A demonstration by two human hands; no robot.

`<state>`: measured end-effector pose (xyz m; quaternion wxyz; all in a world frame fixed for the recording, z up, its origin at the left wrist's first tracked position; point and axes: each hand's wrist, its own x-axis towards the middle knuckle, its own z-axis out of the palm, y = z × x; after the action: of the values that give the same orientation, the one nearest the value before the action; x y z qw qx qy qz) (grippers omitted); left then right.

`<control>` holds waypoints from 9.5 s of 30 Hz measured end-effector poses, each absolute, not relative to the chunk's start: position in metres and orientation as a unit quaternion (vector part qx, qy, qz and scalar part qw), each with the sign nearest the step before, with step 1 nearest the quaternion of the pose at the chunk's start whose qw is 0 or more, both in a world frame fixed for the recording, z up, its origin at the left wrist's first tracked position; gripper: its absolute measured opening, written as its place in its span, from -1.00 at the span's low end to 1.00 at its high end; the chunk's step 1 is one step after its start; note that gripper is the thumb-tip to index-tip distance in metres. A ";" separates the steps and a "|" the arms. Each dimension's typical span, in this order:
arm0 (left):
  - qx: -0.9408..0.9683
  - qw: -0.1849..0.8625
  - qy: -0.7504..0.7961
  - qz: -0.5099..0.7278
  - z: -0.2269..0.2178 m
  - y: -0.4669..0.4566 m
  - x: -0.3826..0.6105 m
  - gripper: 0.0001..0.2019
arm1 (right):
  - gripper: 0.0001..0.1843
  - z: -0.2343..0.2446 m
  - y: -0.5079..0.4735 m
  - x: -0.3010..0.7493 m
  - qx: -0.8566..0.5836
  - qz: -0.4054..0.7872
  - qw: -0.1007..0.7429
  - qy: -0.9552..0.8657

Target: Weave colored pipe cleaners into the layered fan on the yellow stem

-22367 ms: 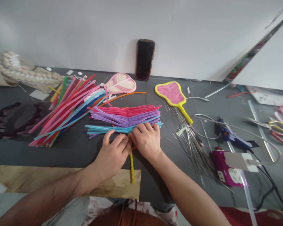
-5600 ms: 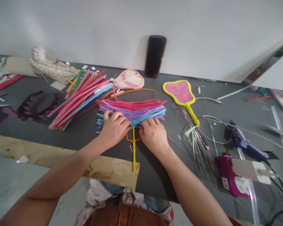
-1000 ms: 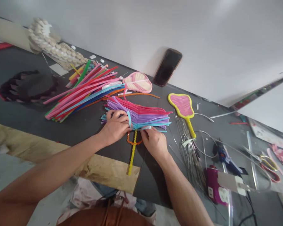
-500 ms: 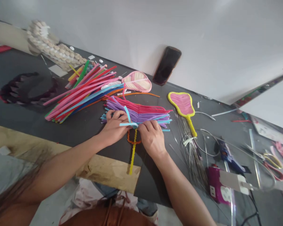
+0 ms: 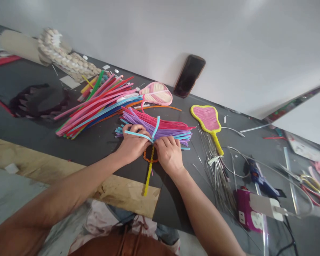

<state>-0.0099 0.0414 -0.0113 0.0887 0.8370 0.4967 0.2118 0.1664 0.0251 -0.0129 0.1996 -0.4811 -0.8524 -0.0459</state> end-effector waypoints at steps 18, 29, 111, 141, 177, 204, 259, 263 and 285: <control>0.840 0.085 0.472 0.254 -0.006 0.038 -0.011 -0.71 | -0.79 -0.016 0.029 0.170 -0.479 -0.011 0.233 -0.847; 0.841 0.102 0.467 0.254 -0.008 0.039 -0.012 -0.79 | -0.85 -0.008 0.027 0.164 -0.493 0.235 0.381 -0.746; 0.873 -0.065 0.437 0.208 -0.002 0.038 -0.026 -0.73 | -0.69 0.007 0.023 0.193 -0.549 0.295 0.320 -0.714; 0.834 -0.093 0.502 0.210 -0.001 0.035 -0.030 -0.77 | -0.47 0.018 0.007 0.166 -0.550 0.078 -0.055 -0.830; 0.930 -0.083 0.350 0.075 -0.002 0.027 -0.028 -0.62 | -0.72 0.012 0.024 0.176 -0.548 -0.064 0.087 -0.829; 0.934 -0.050 0.348 0.063 0.002 0.028 -0.032 -0.60 | -0.70 0.014 0.026 0.177 -0.607 -0.054 0.093 -0.787; 0.892 -0.076 0.418 0.156 0.000 0.043 -0.021 -0.88 | -0.72 -0.012 0.008 0.159 -0.396 0.044 0.191 -0.897; 0.899 -0.102 0.407 0.125 0.003 0.044 -0.020 -0.87 | -0.74 -0.013 0.010 0.163 -0.368 0.060 0.205 -0.905; 0.900 -0.029 0.410 0.146 0.003 0.051 -0.022 -0.83 | -0.59 -0.011 0.013 0.165 -0.418 0.019 0.232 -0.878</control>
<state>-0.0224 0.0514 0.0029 -0.0292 0.8999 0.4099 0.1460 0.1650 0.0126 -0.0106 0.2317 -0.4177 -0.8784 0.0190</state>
